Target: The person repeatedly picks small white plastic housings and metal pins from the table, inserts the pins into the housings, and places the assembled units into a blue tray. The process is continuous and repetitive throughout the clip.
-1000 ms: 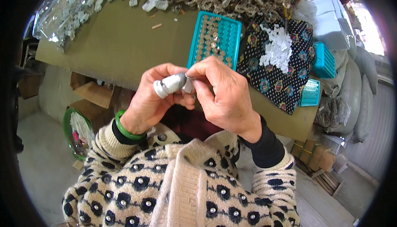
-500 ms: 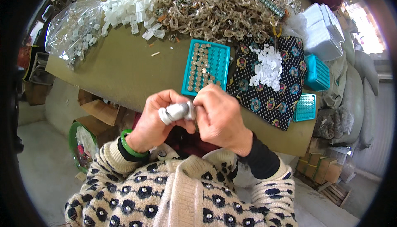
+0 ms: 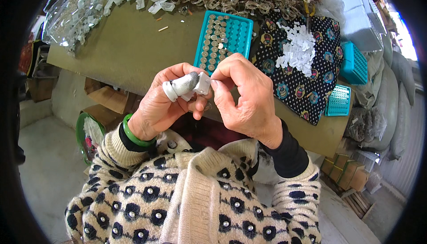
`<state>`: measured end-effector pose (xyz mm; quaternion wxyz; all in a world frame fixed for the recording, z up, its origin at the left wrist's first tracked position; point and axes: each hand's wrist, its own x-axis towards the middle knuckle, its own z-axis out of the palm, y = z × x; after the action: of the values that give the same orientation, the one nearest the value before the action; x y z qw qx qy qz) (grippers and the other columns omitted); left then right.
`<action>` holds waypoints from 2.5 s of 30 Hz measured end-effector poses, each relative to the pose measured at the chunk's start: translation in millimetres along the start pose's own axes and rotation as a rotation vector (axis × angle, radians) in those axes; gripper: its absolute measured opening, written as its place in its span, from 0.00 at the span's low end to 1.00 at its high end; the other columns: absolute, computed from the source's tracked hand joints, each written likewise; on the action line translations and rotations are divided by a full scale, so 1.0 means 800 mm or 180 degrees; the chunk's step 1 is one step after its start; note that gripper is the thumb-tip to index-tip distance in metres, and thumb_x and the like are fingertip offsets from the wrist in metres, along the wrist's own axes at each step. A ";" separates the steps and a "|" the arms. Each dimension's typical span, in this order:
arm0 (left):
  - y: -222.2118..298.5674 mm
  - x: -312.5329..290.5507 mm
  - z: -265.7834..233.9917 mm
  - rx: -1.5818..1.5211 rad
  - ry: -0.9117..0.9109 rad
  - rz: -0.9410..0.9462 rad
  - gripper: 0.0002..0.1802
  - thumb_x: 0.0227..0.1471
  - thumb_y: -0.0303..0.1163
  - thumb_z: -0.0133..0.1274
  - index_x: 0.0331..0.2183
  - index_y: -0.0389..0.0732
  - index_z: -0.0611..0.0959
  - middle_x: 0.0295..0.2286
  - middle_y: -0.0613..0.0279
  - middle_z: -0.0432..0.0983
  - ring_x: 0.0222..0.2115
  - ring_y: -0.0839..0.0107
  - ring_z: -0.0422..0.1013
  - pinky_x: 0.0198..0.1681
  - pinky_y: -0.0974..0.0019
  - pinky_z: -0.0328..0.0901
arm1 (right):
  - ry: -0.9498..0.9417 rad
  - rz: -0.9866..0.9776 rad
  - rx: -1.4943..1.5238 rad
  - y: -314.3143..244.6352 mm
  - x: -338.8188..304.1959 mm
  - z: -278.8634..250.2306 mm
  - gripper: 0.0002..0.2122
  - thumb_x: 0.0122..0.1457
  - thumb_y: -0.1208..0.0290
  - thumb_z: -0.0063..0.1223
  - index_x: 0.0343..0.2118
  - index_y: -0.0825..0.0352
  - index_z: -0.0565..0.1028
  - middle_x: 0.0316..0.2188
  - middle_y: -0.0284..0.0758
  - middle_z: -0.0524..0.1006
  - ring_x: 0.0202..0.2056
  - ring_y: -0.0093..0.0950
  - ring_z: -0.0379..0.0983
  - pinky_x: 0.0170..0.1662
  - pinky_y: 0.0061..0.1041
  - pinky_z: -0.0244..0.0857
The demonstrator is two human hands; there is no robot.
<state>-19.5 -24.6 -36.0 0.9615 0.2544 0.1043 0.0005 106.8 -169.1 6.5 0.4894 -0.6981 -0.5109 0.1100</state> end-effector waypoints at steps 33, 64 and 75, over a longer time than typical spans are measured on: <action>0.032 0.001 -0.024 -0.0340 0.0081 0.0030 0.13 0.55 0.32 0.58 0.41 0.39 0.75 0.33 0.53 0.78 0.25 0.67 0.76 0.29 0.65 0.74 | -0.0099 -0.0063 -0.0809 0.004 0.103 -0.003 0.03 0.53 0.83 0.50 0.28 0.67 0.72 0.24 0.37 0.71 0.23 0.31 0.70 0.27 0.28 0.64; 0.024 0.005 -0.042 -0.0224 -0.0037 0.0185 0.11 0.55 0.22 0.52 0.42 0.36 0.76 0.32 0.55 0.78 0.29 0.64 0.77 0.28 0.62 0.75 | 0.1075 0.0388 -0.0742 0.088 0.215 -0.042 0.04 0.54 0.76 0.61 0.28 0.68 0.77 0.27 0.31 0.78 0.27 0.19 0.73 0.31 0.19 0.66; 0.029 0.003 -0.034 -0.0004 0.0250 0.0174 0.11 0.55 0.27 0.55 0.41 0.36 0.77 0.31 0.57 0.78 0.21 0.74 0.70 0.19 0.71 0.64 | 0.1135 0.0923 0.2071 0.073 0.172 -0.056 0.08 0.52 0.85 0.51 0.36 0.71 0.71 0.28 0.34 0.76 0.24 0.21 0.72 0.28 0.20 0.68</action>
<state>-21.4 9.0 -48.0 0.9564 0.2564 0.1350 0.0368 233.8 -82.0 30.0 0.7454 -0.5796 -0.2526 0.2111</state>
